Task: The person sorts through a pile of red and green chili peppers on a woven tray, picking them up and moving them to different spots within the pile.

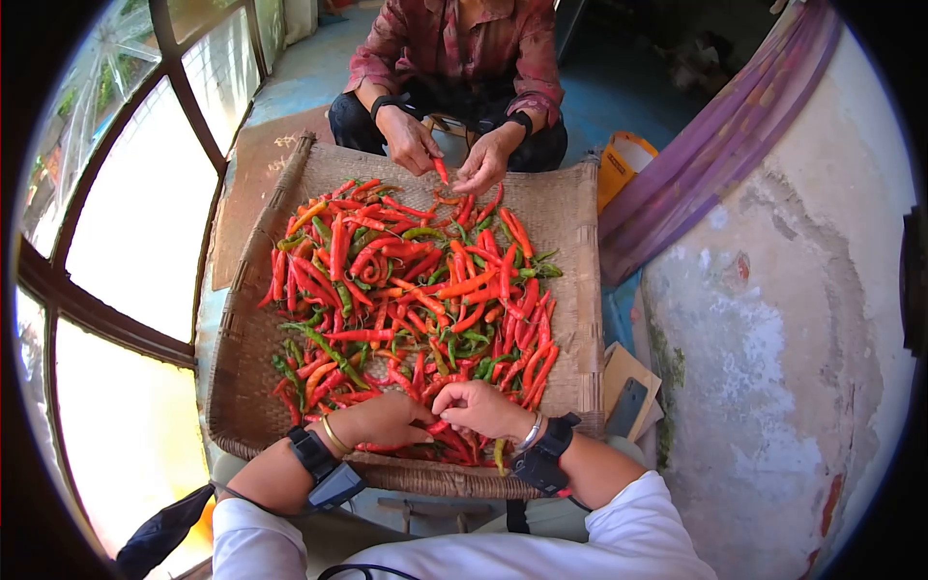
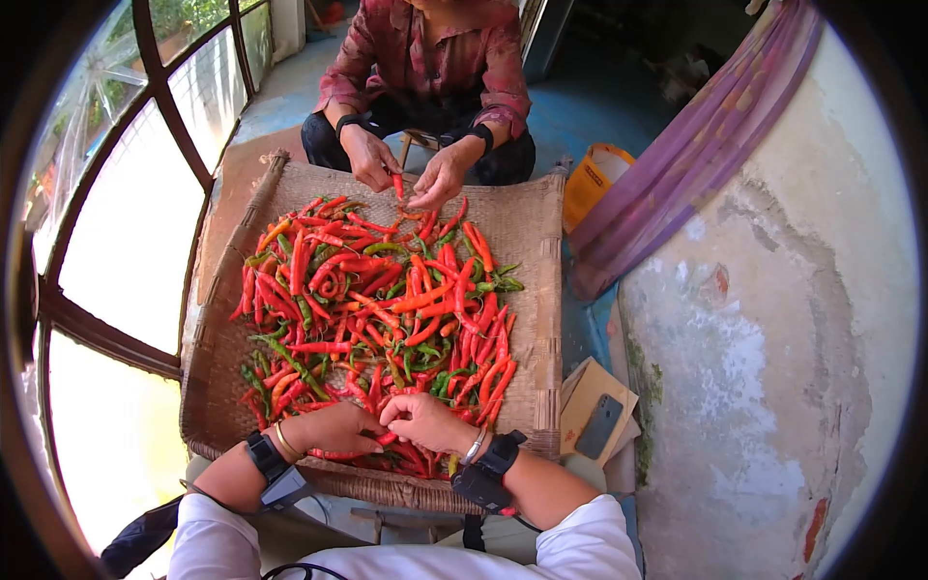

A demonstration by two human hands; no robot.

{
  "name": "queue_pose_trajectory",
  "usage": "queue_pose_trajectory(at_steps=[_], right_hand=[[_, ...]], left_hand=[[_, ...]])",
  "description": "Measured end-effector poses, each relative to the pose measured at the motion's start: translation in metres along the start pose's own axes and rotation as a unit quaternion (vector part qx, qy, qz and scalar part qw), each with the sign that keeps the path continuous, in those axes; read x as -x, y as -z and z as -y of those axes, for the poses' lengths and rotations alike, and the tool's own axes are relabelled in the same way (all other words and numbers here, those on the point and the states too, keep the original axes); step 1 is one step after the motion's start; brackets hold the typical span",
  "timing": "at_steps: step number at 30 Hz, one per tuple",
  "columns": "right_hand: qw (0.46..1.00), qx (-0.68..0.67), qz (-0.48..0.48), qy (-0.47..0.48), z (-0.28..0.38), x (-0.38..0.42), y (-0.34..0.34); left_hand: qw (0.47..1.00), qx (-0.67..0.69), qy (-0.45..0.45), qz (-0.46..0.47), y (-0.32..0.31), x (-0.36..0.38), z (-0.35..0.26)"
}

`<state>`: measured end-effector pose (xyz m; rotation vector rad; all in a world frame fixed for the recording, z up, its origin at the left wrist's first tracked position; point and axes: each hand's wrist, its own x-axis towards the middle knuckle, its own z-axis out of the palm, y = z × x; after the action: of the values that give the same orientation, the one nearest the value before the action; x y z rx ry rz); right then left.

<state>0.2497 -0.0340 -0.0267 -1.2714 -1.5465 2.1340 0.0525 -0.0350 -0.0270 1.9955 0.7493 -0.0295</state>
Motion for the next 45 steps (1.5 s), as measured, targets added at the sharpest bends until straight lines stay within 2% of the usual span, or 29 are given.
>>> queue_pose_trajectory(at_steps=[1, 2, 4, 6, 9, 16, 18, 19, 20, 22, 24, 26, 28, 29, 30, 31, 32, 34, 36, 39, 42, 43, 44, 45], right_hand=[[0.998, -0.067, -0.008, 0.007, -0.002, 0.000, 0.004], [0.998, -0.067, -0.008, 0.008, 0.000, 0.003, 0.007], [0.982, -0.162, -0.059, 0.077, 0.007, 0.007, 0.013], [0.976, -0.191, -0.057, 0.087, 0.008, 0.010, 0.018], [0.934, -0.330, -0.080, 0.107, 0.006, 0.009, 0.021], [0.901, -0.411, -0.058, 0.124, 0.009, 0.011, 0.026], [0.898, -0.408, -0.102, 0.126, 0.009, 0.010, 0.028], [0.913, -0.372, -0.119, 0.120, 0.005, 0.011, 0.030], [0.913, -0.371, -0.116, 0.121, 0.004, 0.010, 0.030], [0.961, -0.218, -0.157, 0.061, 0.005, 0.007, 0.028], [0.975, -0.169, -0.133, 0.049, 0.003, 0.005, 0.023], [0.995, -0.046, -0.081, 0.020, 0.000, 0.003, 0.017], [0.997, -0.018, -0.075, -0.011, -0.006, -0.001, 0.014], [0.981, 0.161, -0.087, 0.064, -0.012, -0.002, 0.015], [0.929, 0.331, -0.095, 0.138, -0.016, -0.003, 0.014], [0.934, 0.336, -0.082, 0.086, -0.002, 0.001, 0.008], [0.942, 0.332, -0.048, 0.026, 0.009, 0.003, 0.005], [0.944, 0.322, 0.019, 0.072, -0.009, -0.002, 0.006], [0.937, 0.334, 0.034, 0.094, -0.019, -0.003, 0.001], [0.926, 0.356, 0.058, 0.113, -0.029, -0.005, -0.001], [0.929, 0.349, 0.074, 0.099, -0.027, -0.009, -0.003], [0.939, 0.327, 0.078, 0.076, -0.025, -0.009, -0.003], [0.938, 0.327, 0.078, 0.078, -0.026, -0.009, -0.003], [0.943, 0.313, 0.086, 0.072, -0.027, -0.009, -0.003]], left_hand=[[0.998, 0.043, -0.022, -0.047, 0.000, 0.000, 0.000], [0.998, 0.043, -0.022, -0.047, 0.003, 0.001, -0.002], [0.995, 0.086, 0.001, -0.051, 0.009, 0.003, -0.008], [0.992, 0.105, -0.006, -0.068, 0.010, 0.003, -0.008], [0.983, 0.155, -0.020, -0.098, 0.004, 0.003, -0.005], [0.977, 0.165, -0.021, -0.130, 0.007, 0.004, -0.006], [0.958, 0.250, -0.023, -0.138, 0.010, 0.005, -0.006], [0.953, 0.280, 0.024, -0.114, 0.019, 0.009, -0.010], [0.953, 0.278, 0.026, -0.116, 0.026, 0.012, -0.011], [0.882, 0.428, 0.035, -0.193, 0.040, 0.019, -0.009], [0.815, 0.484, 0.019, -0.318, 0.053, 0.025, -0.006], [0.748, 0.528, -0.008, -0.402, 0.068, 0.032, 0.000], [0.693, 0.540, -0.030, -0.477, 0.078, 0.038, 0.007], [0.693, 0.538, -0.026, -0.480, 0.084, 0.039, 0.009], [0.680, 0.507, -0.023, -0.528, 0.088, 0.040, 0.011], [0.666, 0.477, -0.016, -0.574, 0.088, 0.041, 0.014], [0.665, 0.478, 0.000, -0.574, 0.087, 0.044, 0.018], [0.714, 0.350, -0.018, -0.605, 0.093, 0.045, 0.026], [0.718, 0.353, -0.023, -0.600, 0.096, 0.047, 0.028], [0.668, 0.420, -0.059, -0.612, 0.098, 0.048, 0.029], [0.642, 0.370, -0.029, -0.671, 0.098, 0.039, 0.022], [0.687, 0.379, -0.006, -0.619, 0.097, 0.044, 0.024], [0.688, 0.378, -0.007, -0.620, 0.090, 0.041, 0.023], [0.730, 0.348, 0.012, -0.589, 0.083, 0.035, 0.022]])
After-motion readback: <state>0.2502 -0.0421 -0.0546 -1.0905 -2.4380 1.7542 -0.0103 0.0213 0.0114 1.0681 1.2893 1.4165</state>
